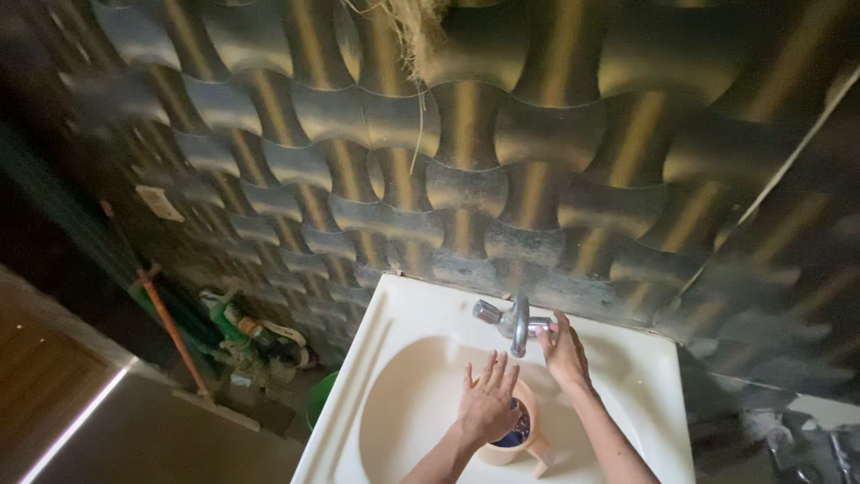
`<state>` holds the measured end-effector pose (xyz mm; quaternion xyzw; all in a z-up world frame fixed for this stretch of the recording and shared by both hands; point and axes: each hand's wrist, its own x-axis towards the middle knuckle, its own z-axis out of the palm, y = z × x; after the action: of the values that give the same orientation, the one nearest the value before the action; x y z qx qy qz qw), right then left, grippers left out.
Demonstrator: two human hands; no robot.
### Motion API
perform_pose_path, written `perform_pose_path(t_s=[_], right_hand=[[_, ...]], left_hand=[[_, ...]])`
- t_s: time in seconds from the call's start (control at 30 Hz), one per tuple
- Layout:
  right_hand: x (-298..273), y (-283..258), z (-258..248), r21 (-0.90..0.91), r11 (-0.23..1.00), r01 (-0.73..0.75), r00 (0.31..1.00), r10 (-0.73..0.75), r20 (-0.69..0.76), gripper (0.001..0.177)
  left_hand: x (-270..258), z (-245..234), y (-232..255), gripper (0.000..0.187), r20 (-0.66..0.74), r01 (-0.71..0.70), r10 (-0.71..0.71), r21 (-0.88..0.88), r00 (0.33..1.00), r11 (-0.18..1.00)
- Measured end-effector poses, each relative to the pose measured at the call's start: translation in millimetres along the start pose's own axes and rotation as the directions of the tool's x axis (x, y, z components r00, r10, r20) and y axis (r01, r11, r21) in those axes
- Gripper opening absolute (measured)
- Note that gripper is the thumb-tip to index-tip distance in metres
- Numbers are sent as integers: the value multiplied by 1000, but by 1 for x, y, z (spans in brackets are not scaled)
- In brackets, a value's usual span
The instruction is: The person pours liquid from a bottle into a cup, then wets a dark cloth in the cup at a sink. They proceed to wipe the blades of a standing fan with the wet cloth.
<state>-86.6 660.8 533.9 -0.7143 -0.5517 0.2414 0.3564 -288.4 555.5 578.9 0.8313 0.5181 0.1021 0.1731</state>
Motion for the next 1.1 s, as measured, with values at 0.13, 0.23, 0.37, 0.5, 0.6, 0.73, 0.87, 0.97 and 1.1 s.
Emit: perform_pose_path(t_s=[0.13,0.23,0.37,0.5,0.6,0.73,0.87,0.97,1.1], right_hand=[[22,20,18,-195,971,139,987,-151,-49,61],[43,33,25,-266,937,225,966,-251,-68,54],[57,41,26,-299,931,209,975,-221,-6,39],[49,31,23,-285,903,323,933,-354,-64,32],[38,22,20,108,973,-202,972,186,141,33],[44,21,21,-103,993,-54,994,64,92,25],[56,41,27,-135,980,147,988,-140,57,26],[57,61,30,-115,923,367,929,-370,-4,42],[60,73,27,-24,890,455,890,-455,18,55]], left_hand=[[4,2,0,82,20,21,-20,-37,1000,999],[5,4,-2,78,-14,1,-2,-38,1000,999],[5,8,-3,75,-39,3,-4,-36,999,999],[2,3,-2,81,-74,-10,14,52,997,999],[3,-6,1,87,-111,-39,53,117,992,992],[6,-18,9,91,-94,-55,77,213,993,976],[8,-28,13,89,-38,-62,73,241,997,968],[11,-31,14,92,-44,-61,74,237,996,970],[15,-33,13,89,-51,-52,67,262,996,964]])
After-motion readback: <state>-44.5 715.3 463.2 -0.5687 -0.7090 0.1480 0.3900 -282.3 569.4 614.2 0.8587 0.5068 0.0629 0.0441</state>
